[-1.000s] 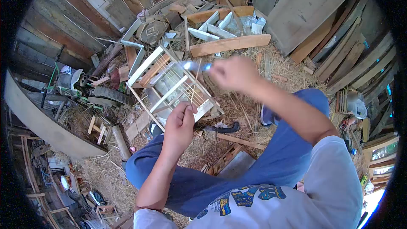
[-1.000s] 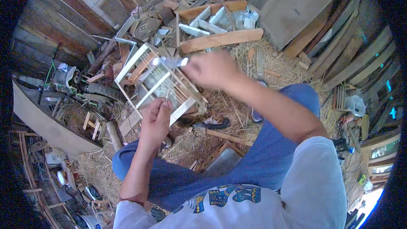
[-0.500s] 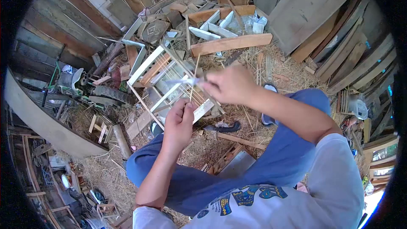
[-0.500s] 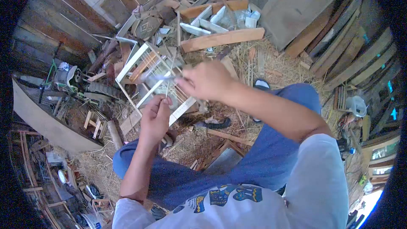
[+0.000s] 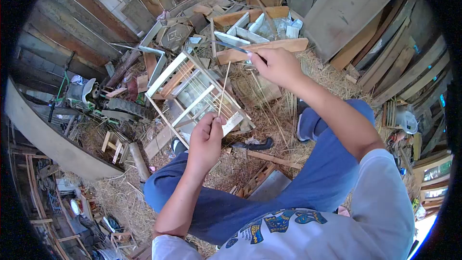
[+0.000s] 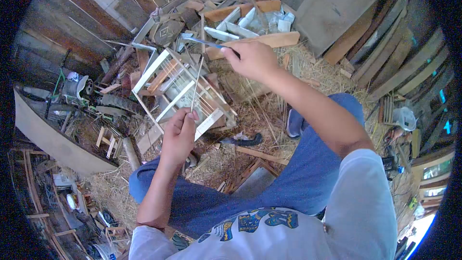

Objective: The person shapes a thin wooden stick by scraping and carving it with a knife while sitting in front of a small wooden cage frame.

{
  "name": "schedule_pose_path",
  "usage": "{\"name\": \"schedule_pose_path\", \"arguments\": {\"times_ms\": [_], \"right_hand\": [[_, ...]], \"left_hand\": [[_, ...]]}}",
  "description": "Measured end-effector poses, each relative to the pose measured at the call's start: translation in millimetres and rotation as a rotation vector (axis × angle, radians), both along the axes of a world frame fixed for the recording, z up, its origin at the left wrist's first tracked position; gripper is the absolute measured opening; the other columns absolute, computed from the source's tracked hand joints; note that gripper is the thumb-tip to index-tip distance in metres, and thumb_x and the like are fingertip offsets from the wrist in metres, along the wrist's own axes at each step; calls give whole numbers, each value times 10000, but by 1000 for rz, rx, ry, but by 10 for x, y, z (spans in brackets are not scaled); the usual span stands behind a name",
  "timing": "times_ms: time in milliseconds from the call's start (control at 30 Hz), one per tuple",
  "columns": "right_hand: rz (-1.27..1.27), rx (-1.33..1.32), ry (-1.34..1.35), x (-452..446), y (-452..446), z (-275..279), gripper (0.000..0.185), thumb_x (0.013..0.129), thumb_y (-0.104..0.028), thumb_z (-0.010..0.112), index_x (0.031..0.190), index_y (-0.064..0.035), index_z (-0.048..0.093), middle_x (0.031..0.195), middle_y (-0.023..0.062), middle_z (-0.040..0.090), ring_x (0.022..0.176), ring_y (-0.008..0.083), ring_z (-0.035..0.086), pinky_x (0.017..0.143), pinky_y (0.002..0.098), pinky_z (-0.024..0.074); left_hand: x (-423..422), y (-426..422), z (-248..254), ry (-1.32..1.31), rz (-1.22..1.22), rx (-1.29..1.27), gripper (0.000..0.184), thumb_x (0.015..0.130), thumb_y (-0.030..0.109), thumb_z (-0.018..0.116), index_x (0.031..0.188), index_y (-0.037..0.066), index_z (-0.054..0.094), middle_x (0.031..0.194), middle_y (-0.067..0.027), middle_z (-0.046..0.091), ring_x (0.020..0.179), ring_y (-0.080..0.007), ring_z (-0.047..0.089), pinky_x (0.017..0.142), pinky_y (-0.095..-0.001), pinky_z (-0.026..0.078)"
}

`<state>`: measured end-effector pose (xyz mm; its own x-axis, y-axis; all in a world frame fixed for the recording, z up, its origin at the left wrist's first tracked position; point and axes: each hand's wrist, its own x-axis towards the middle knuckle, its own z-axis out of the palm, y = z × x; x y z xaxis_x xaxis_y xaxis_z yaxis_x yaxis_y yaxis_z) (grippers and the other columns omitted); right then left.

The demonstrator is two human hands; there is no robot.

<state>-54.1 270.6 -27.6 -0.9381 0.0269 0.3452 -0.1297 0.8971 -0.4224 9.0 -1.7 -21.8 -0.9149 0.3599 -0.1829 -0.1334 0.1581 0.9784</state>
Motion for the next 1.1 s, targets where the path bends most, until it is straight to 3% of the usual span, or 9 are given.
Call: {"name": "schedule_pose_path", "arguments": {"times_ms": [67,267,400,467,600,767,867,1000,1100], "right_hand": [[18,-157,73,159,-147,138,388,981,-433,609,793,-106,701,576,126,620,522,346,630,491,469,479],[308,62,-90,480,-481,276,443,980,-468,576,738,-111,680,594,149,643,533,365,648,504,504,507],[173,23,-79,288,-343,191,453,974,-475,574,716,-118,679,577,148,639,514,379,646,519,514,527],[289,47,22,415,-405,128,416,954,-481,617,700,-153,649,535,125,590,496,354,629,470,489,489],[149,85,75,116,-200,31,436,954,-489,613,678,-152,626,527,122,582,487,356,625,477,489,496],[345,103,-4,386,-343,99,500,986,-508,560,701,-105,644,591,135,626,549,369,646,528,481,520],[-33,-37,-98,-67,85,19,470,1011,-462,552,772,-79,683,676,157,647,677,355,681,610,485,518],[70,-213,-28,151,-163,254,407,1004,-409,587,777,-81,666,633,154,620,605,346,656,542,493,477],[192,-26,-114,356,-410,118,416,986,-458,573,776,-123,702,592,150,627,572,359,662,538,505,518]], "left_hand": [[1,-26,55,-54,7,-27,144,1074,113,483,1022,38,594,802,63,495,695,-15,400,597,-224,328],[25,18,-21,62,25,7,166,1096,173,472,1029,73,586,660,113,387,544,12,323,481,-209,222],[-3,-3,-50,-16,22,33,147,1087,144,480,1029,61,586,675,106,398,565,12,325,492,-210,221],[9,-38,-53,20,3,-28,138,1074,93,475,1046,20,589,835,42,525,741,-28,443,643,-220,361],[10,-39,-12,-11,-7,-71,140,1074,77,467,1071,6,587,920,9,597,842,-42,513,732,-215,401],[5,-17,-35,9,26,-58,129,1071,79,478,1068,0,580,898,8,585,815,-39,500,707,-221,395],[52,-44,1,56,11,-97,118,1067,82,489,1061,1,575,844,16,553,748,-37,469,647,-229,377],[16,-59,35,125,7,-170,105,1058,75,496,1063,1,570,774,27,498,685,-40,429,594,-237,353],[26,-13,34,111,29,-146,110,1051,83,511,1041,0,582,745,21,481,673,-46,415,586,-246,348]]}}
